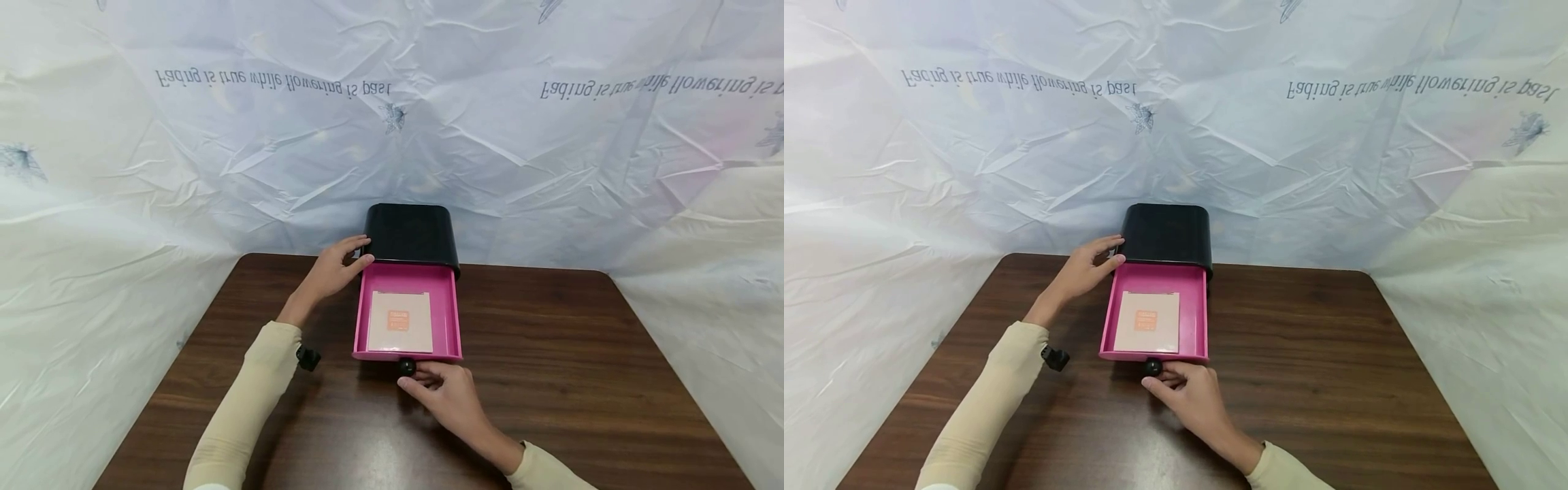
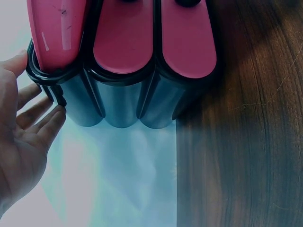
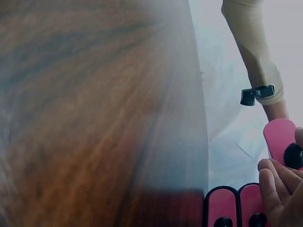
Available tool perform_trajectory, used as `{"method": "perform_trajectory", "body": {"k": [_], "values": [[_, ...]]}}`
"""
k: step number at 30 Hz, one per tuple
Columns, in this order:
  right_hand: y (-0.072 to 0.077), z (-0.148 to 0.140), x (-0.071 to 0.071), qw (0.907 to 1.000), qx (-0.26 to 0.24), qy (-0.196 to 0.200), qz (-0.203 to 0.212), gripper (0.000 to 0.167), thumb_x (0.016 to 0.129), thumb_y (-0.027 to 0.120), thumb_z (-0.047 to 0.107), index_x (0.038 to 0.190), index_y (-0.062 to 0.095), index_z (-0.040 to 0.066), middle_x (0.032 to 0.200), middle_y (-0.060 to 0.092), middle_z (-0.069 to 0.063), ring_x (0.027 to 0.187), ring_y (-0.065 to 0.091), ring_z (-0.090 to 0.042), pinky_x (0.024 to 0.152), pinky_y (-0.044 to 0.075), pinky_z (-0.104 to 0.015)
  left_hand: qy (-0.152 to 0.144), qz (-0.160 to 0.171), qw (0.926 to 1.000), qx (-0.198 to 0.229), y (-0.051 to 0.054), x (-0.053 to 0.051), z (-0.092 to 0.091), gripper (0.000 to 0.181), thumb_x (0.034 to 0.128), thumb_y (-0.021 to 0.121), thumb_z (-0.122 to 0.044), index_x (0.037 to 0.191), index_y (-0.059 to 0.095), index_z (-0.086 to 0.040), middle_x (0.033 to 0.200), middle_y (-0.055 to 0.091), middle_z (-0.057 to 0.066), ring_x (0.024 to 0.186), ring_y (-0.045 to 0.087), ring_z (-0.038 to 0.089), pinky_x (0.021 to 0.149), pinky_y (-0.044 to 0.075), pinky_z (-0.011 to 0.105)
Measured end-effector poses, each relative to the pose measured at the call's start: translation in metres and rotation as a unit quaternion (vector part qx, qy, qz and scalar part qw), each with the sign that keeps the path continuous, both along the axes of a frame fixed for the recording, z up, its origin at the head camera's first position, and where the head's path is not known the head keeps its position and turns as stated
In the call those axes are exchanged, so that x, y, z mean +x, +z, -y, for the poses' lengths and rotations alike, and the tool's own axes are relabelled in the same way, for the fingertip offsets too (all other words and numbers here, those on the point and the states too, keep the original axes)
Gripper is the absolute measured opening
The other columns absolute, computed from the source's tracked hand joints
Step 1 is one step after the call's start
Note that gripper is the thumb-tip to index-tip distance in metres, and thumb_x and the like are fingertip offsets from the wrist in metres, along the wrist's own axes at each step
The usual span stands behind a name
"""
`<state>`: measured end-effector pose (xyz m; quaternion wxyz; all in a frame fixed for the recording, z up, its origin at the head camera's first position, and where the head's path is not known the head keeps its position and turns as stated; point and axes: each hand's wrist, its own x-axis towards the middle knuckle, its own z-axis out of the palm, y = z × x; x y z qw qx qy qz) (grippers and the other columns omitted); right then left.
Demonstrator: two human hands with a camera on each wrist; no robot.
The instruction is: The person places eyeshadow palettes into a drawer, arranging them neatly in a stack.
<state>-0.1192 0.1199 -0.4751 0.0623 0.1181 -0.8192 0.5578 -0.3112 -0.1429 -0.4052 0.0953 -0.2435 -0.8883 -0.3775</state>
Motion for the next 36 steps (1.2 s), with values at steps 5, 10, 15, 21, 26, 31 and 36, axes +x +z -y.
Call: {"method": "perform_trajectory", "body": {"k": [5, 10, 15, 21, 26, 31, 36], "values": [[0.000, 0.002, 0.000, 0.9999, -0.001, -0.010, -0.012, 0.025, 0.083, 0.087, 0.027, 0.097, 0.081, 0.007, 0.083, 0.078, -0.001, 0.073, 0.073, -0.006, 0.066, 0.061, -0.024, 0.002, -0.002, 1.0000, -0.003, 0.000, 0.000, 0.000, 0.058, 0.1019, 0.060, -0.048, 0.148, 0.056, -0.013, 0.156, 0.048, 0.007, 0.141, 0.048, 0.027, 0.110, 0.048, 0.046], [0.001, 0.004, 0.000, 0.9997, -0.004, -0.016, -0.017, 0.020, 0.083, 0.087, 0.024, 0.095, 0.081, 0.010, 0.081, 0.078, 0.001, 0.071, 0.073, -0.006, 0.066, 0.061, -0.023, 0.000, -0.003, 1.0000, -0.001, 0.000, 0.000, 0.000, 0.058, 0.1020, 0.060, -0.048, 0.148, 0.056, -0.013, 0.156, 0.048, 0.007, 0.142, 0.047, 0.027, 0.110, 0.048, 0.046], [0.004, 0.004, 0.001, 0.9994, -0.023, -0.018, -0.016, 0.019, 0.082, 0.088, 0.024, 0.094, 0.081, 0.010, 0.080, 0.077, 0.002, 0.069, 0.072, -0.006, 0.065, 0.061, -0.023, -0.001, -0.003, 1.0000, 0.000, 0.000, 0.000, 0.001, 0.058, 0.1017, 0.060, -0.048, 0.148, 0.056, -0.012, 0.156, 0.049, 0.007, 0.141, 0.049, 0.027, 0.110, 0.048, 0.046], [0.013, 0.005, -0.001, 0.9988, -0.031, -0.022, -0.032, 0.012, 0.083, 0.087, 0.022, 0.091, 0.082, 0.015, 0.077, 0.076, 0.008, 0.069, 0.072, -0.006, 0.065, 0.061, -0.023, 0.000, -0.004, 1.0000, -0.001, 0.001, 0.001, 0.000, 0.057, 0.1016, 0.061, -0.046, 0.147, 0.057, -0.012, 0.155, 0.050, 0.007, 0.141, 0.048, 0.027, 0.110, 0.048, 0.046], [0.020, 0.004, -0.006, 0.9982, -0.021, -0.031, -0.048, 0.013, 0.083, 0.088, 0.023, 0.092, 0.082, 0.015, 0.077, 0.076, 0.010, 0.071, 0.072, -0.005, 0.064, 0.061, -0.024, 0.002, 0.000, 1.0000, -0.003, 0.001, 0.001, 0.000, 0.058, 0.1018, 0.060, -0.047, 0.148, 0.057, -0.013, 0.156, 0.049, 0.007, 0.143, 0.046, 0.026, 0.111, 0.047, 0.046], [0.025, 0.004, -0.014, 0.9975, -0.004, -0.039, -0.058, 0.019, 0.083, 0.087, 0.029, 0.094, 0.082, 0.014, 0.078, 0.076, 0.010, 0.073, 0.072, -0.005, 0.063, 0.060, -0.024, -0.002, -0.003, 1.0000, 0.000, 0.001, 0.001, 0.001, 0.056, 0.1027, 0.059, -0.047, 0.147, 0.057, -0.012, 0.156, 0.049, 0.007, 0.141, 0.048, 0.026, 0.110, 0.048, 0.047], [0.027, 0.004, -0.025, 0.9964, 0.010, -0.043, -0.072, 0.022, 0.085, 0.085, 0.033, 0.095, 0.081, 0.014, 0.081, 0.076, 0.009, 0.074, 0.071, -0.004, 0.065, 0.060, -0.024, -0.006, -0.003, 1.0000, 0.003, 0.001, 0.001, 0.001, 0.056, 0.1030, 0.059, -0.045, 0.147, 0.057, -0.012, 0.155, 0.049, 0.007, 0.138, 0.052, 0.027, 0.110, 0.047, 0.046]]}}
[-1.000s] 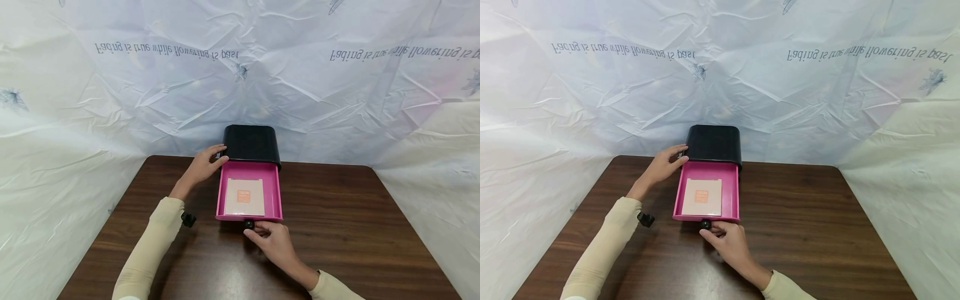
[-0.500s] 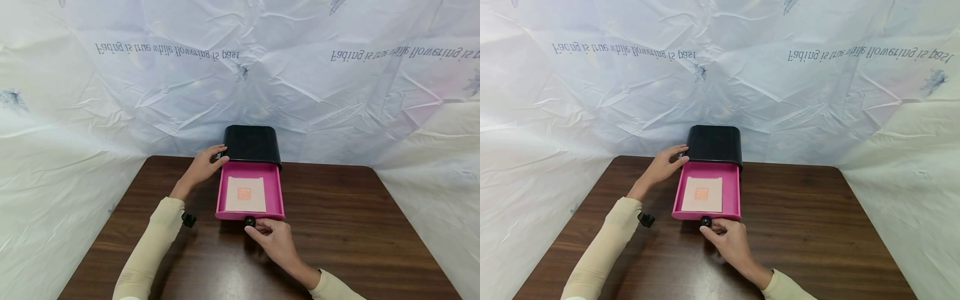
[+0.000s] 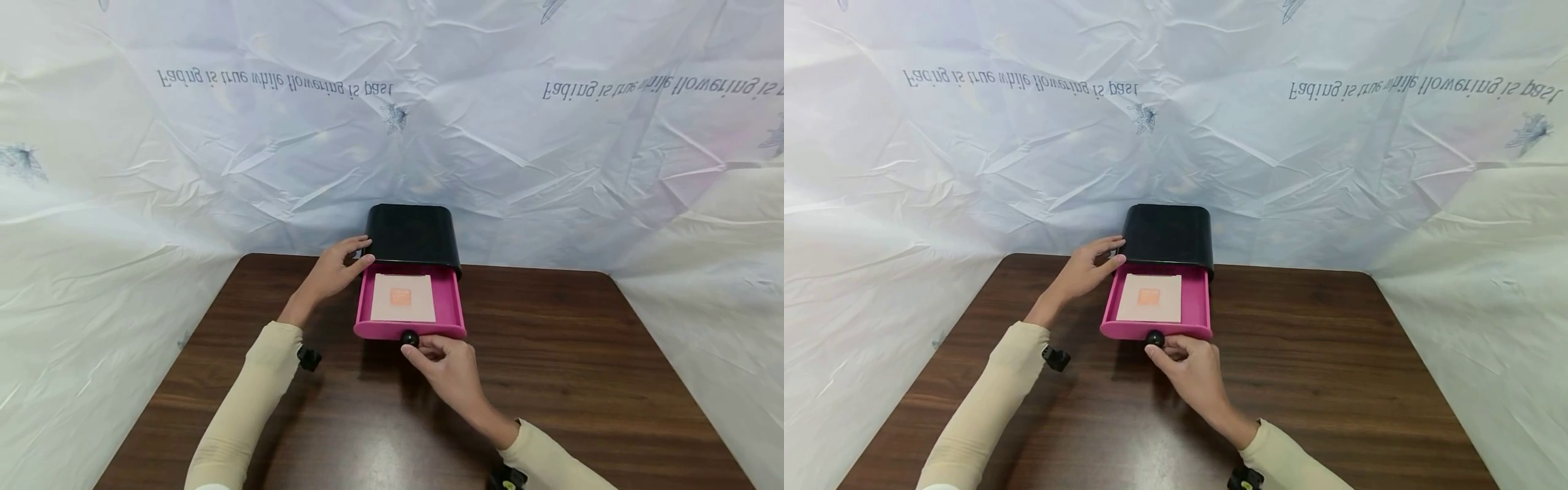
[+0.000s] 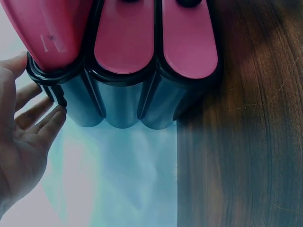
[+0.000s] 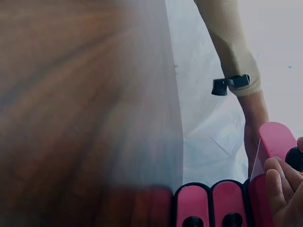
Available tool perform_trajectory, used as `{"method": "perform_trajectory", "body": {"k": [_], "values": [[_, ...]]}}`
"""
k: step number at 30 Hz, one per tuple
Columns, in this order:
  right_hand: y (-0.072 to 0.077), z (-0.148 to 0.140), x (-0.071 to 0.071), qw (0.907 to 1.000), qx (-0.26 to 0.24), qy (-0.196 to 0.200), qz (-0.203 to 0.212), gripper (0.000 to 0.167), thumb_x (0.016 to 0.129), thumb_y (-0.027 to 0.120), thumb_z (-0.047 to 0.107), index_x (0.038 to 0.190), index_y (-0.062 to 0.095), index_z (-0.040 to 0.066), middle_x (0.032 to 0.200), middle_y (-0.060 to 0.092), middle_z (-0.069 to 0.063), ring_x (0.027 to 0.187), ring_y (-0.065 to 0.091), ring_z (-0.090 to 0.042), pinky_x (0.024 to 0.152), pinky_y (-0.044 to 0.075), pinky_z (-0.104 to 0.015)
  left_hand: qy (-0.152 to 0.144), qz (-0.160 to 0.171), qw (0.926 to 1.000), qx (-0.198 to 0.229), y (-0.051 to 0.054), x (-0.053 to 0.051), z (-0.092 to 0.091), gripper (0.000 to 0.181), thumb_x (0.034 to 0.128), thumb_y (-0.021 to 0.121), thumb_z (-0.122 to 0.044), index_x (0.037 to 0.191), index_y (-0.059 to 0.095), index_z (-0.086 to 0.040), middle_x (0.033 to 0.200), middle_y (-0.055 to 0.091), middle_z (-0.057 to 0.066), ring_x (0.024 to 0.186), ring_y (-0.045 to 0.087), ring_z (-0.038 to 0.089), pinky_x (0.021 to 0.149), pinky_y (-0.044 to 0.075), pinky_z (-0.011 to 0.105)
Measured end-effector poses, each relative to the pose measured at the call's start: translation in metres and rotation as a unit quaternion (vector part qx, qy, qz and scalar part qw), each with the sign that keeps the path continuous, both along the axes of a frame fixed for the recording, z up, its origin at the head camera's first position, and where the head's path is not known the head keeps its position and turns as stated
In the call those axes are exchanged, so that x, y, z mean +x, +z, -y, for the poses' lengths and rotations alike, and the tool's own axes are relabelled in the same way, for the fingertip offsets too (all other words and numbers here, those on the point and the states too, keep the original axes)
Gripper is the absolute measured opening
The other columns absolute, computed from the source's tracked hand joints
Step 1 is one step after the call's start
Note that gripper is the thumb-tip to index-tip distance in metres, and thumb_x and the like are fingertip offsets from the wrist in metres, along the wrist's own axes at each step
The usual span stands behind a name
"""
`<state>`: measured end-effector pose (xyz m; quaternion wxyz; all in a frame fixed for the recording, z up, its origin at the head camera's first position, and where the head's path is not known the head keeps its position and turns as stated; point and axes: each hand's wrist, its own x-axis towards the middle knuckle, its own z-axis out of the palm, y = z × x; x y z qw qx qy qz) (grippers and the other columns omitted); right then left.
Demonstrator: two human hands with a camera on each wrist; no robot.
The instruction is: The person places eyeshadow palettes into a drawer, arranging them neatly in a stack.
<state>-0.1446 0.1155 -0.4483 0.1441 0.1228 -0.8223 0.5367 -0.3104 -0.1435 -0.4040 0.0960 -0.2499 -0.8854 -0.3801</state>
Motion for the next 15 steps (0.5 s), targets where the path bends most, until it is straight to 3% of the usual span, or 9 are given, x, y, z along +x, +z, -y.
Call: {"method": "perform_trajectory", "body": {"k": [15], "values": [[0.005, 0.006, -0.037, 0.9999, 0.000, -0.015, 0.008, 0.031, 0.088, 0.082, 0.040, 0.097, 0.082, 0.011, 0.085, 0.078, 0.003, 0.077, 0.073, -0.006, 0.067, 0.059, -0.025, 0.003, 0.007, 1.0000, -0.001, 0.002, 0.002, -0.001, 0.056, 0.1029, 0.059, -0.046, 0.147, 0.057, -0.012, 0.156, 0.048, 0.008, 0.138, 0.052, 0.028, 0.111, 0.047, 0.046]]}}
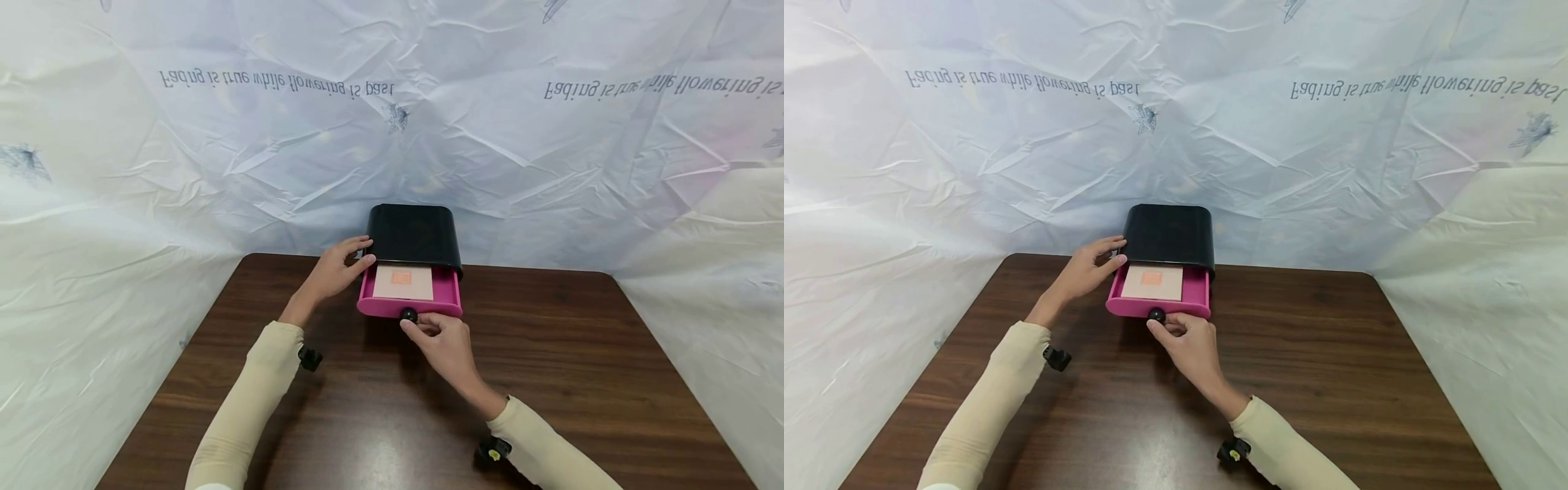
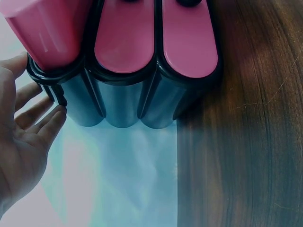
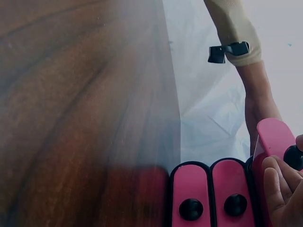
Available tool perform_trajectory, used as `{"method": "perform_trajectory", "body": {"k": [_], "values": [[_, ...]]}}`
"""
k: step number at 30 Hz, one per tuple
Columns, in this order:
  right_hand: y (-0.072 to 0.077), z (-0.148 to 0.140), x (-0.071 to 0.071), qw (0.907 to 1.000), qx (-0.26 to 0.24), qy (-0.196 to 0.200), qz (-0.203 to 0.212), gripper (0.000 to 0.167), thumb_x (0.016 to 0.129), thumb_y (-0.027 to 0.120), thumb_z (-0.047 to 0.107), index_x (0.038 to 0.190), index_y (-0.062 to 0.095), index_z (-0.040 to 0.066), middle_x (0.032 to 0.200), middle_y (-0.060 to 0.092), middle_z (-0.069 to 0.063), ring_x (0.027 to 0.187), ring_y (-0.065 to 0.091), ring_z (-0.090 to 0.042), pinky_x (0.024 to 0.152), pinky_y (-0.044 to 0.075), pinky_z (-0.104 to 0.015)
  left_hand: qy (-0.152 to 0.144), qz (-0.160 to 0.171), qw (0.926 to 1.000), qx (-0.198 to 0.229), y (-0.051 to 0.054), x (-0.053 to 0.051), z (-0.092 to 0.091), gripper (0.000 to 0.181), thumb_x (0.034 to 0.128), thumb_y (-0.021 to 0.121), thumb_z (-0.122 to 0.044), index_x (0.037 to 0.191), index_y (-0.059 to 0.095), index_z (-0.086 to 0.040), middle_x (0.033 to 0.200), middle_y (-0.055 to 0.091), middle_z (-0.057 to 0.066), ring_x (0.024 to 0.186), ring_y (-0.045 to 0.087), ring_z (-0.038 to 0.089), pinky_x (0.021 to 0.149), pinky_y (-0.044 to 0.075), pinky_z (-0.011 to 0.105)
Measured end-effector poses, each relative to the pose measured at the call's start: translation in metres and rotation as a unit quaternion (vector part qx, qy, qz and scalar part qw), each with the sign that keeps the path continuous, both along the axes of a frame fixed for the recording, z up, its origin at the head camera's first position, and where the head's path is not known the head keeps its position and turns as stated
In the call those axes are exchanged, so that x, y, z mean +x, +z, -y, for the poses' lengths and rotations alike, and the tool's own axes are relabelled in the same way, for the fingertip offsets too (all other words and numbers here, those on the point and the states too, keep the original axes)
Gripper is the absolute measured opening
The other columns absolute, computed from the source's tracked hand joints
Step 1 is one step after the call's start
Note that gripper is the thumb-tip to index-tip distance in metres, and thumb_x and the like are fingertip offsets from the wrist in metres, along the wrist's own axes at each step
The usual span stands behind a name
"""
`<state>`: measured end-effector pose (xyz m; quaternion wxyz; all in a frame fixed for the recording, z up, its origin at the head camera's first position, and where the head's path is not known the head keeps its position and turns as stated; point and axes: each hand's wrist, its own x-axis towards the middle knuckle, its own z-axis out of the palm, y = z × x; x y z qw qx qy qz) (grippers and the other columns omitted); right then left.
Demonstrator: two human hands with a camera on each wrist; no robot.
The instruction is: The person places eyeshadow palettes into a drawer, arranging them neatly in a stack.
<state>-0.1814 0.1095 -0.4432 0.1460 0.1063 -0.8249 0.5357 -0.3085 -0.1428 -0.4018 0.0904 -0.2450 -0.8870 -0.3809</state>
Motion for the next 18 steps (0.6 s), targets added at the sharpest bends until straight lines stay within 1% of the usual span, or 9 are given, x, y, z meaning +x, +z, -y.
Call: {"method": "perform_trajectory", "body": {"k": [12, 18], "values": [[-0.001, -0.002, -0.015, 0.9998, 0.013, -0.016, 0.008, 0.032, 0.089, 0.080, 0.039, 0.100, 0.082, 0.009, 0.086, 0.078, 0.001, 0.078, 0.074, -0.007, 0.066, 0.059, -0.025, -0.006, 0.000, 1.0000, 0.007, -0.001, 0.000, 0.001, 0.055, 0.1035, 0.058, -0.045, 0.147, 0.057, -0.012, 0.156, 0.048, 0.006, 0.138, 0.052, 0.026, 0.111, 0.047, 0.045], [0.000, -0.001, -0.020, 0.9997, 0.007, -0.010, 0.019, 0.037, 0.090, 0.078, 0.045, 0.102, 0.081, 0.010, 0.083, 0.078, 0.003, 0.076, 0.073, -0.008, 0.063, 0.056, -0.025, -0.010, -0.003, 0.9999, 0.007, -0.001, 0.000, 0.001, 0.055, 0.1036, 0.058, -0.046, 0.148, 0.056, -0.012, 0.157, 0.047, 0.006, 0.138, 0.051, 0.027, 0.111, 0.047, 0.046]]}}
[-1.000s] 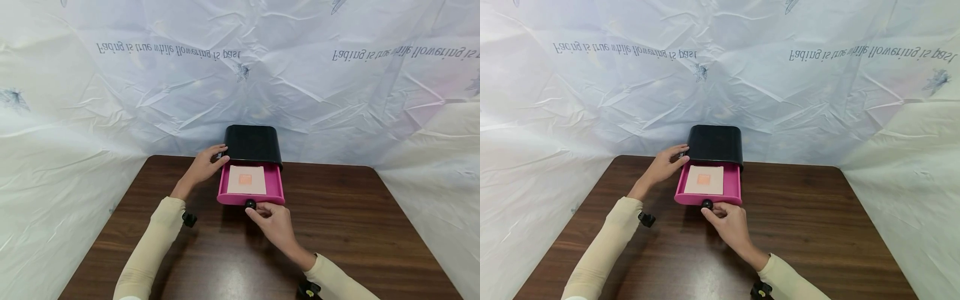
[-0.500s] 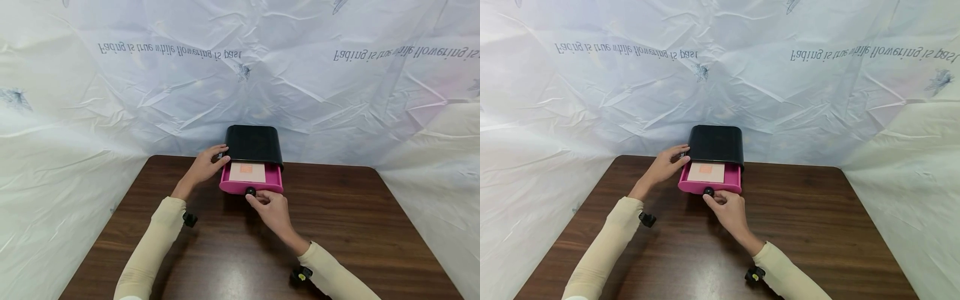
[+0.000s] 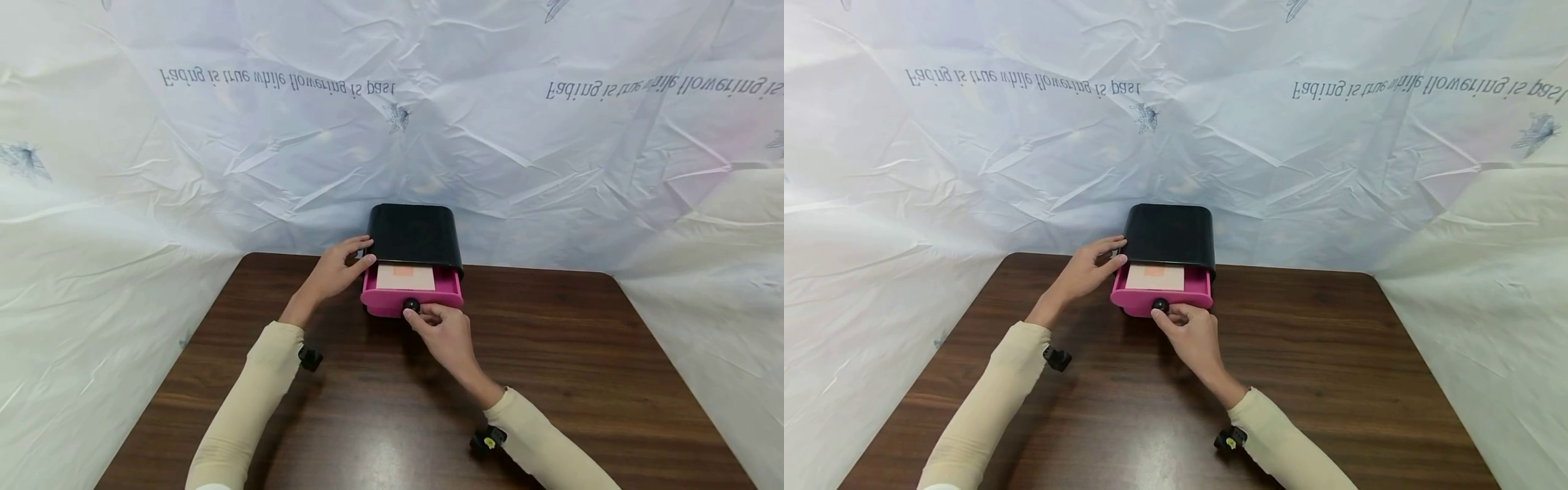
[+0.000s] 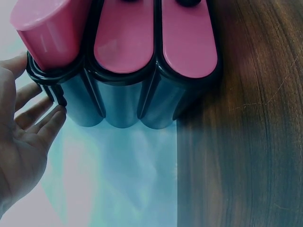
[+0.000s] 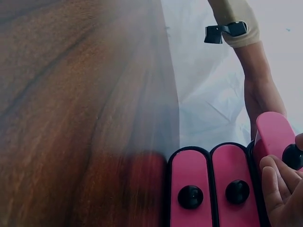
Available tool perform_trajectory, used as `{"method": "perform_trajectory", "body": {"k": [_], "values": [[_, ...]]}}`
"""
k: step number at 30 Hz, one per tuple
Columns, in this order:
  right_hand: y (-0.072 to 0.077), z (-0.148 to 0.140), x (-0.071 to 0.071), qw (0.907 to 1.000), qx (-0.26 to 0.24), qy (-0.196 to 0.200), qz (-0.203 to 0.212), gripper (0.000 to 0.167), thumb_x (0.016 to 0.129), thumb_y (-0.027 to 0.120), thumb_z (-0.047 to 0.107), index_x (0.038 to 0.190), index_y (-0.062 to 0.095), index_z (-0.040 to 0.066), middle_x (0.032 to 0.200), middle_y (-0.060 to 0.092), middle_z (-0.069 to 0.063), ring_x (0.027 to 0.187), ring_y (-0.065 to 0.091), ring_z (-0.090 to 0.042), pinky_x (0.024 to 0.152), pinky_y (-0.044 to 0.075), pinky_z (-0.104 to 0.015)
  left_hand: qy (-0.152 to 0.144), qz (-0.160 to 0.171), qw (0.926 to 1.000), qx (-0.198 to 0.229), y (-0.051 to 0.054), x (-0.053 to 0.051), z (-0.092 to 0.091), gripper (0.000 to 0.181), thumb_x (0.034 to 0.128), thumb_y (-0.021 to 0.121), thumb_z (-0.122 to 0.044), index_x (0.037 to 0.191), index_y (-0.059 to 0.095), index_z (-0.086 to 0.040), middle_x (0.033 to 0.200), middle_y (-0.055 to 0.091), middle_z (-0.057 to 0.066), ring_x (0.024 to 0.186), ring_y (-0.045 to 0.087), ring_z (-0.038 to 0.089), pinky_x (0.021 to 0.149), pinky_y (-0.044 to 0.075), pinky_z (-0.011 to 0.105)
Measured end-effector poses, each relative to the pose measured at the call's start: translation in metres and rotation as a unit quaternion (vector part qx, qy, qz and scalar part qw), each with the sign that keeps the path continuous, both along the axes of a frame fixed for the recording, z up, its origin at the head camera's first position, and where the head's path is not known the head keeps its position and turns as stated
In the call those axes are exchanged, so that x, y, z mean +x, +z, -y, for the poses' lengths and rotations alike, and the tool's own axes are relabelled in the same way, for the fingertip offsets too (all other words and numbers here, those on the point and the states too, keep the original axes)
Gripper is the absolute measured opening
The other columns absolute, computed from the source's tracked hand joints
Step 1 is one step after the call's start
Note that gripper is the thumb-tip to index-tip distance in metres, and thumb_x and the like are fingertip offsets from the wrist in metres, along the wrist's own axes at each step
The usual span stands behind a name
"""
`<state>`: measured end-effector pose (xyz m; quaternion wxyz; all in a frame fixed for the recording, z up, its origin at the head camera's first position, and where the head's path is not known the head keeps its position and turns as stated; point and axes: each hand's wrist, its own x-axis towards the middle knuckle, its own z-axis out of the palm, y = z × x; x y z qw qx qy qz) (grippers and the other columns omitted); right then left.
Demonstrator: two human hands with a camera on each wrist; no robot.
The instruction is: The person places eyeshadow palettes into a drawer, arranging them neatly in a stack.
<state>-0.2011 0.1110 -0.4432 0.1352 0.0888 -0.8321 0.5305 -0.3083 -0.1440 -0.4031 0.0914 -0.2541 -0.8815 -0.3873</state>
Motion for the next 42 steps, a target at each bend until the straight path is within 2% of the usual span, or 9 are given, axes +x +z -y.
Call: {"method": "perform_trajectory", "body": {"k": [12, 16, 21, 30, 35, 42], "values": [[0.000, 0.003, -0.017, 1.0000, 0.004, -0.003, -0.006, 0.034, 0.091, 0.074, 0.049, 0.099, 0.082, 0.016, 0.080, 0.077, 0.006, 0.070, 0.070, -0.008, 0.053, 0.048, -0.027, -0.001, -0.001, 1.0000, 0.002, 0.000, 0.000, 0.000, 0.055, 0.1039, 0.057, -0.046, 0.147, 0.057, -0.013, 0.157, 0.048, 0.005, 0.137, 0.053, 0.026, 0.112, 0.046, 0.046], [0.000, 0.004, -0.021, 1.0000, 0.004, -0.006, -0.003, 0.033, 0.092, 0.075, 0.047, 0.100, 0.082, 0.016, 0.083, 0.078, 0.004, 0.071, 0.071, -0.009, 0.054, 0.050, -0.027, -0.002, 0.001, 1.0000, 0.002, 0.000, -0.001, 0.000, 0.055, 0.1040, 0.057, -0.046, 0.148, 0.056, -0.013, 0.157, 0.047, 0.005, 0.138, 0.052, 0.026, 0.112, 0.046, 0.045], [0.000, 0.004, -0.021, 0.9999, 0.005, -0.010, -0.002, 0.033, 0.092, 0.076, 0.046, 0.101, 0.082, 0.015, 0.085, 0.078, 0.002, 0.074, 0.072, -0.009, 0.057, 0.052, -0.027, -0.002, 0.000, 1.0000, 0.001, 0.000, -0.002, 0.001, 0.055, 0.1039, 0.057, -0.046, 0.148, 0.056, -0.013, 0.157, 0.047, 0.006, 0.138, 0.052, 0.027, 0.112, 0.046, 0.046], [0.002, 0.003, -0.014, 1.0000, 0.003, -0.003, -0.001, 0.032, 0.090, 0.078, 0.043, 0.101, 0.083, 0.013, 0.086, 0.078, 0.001, 0.075, 0.072, -0.009, 0.060, 0.056, -0.027, 0.001, 0.001, 1.0000, 0.000, -0.001, -0.001, 0.002, 0.056, 0.1038, 0.056, -0.048, 0.149, 0.055, -0.014, 0.157, 0.047, 0.006, 0.138, 0.052, 0.027, 0.112, 0.046, 0.048], [0.003, 0.004, -0.018, 1.0000, 0.002, -0.005, -0.001, 0.033, 0.090, 0.077, 0.047, 0.099, 0.083, 0.016, 0.084, 0.078, 0.004, 0.073, 0.071, -0.009, 0.058, 0.054, -0.029, -0.001, -0.001, 1.0000, 0.005, 0.000, -0.001, 0.001, 0.056, 0.1038, 0.057, -0.047, 0.148, 0.056, -0.013, 0.157, 0.047, 0.005, 0.138, 0.052, 0.025, 0.111, 0.047, 0.046], [0.004, 0.004, -0.024, 1.0000, 0.004, -0.005, 0.005, 0.029, 0.092, 0.077, 0.043, 0.097, 0.082, 0.015, 0.083, 0.078, 0.003, 0.070, 0.070, -0.009, 0.056, 0.052, -0.028, -0.004, 0.002, 1.0000, 0.005, -0.001, 0.000, 0.001, 0.056, 0.1038, 0.057, -0.047, 0.148, 0.055, -0.014, 0.158, 0.046, 0.005, 0.139, 0.051, 0.025, 0.111, 0.046, 0.046]]}}
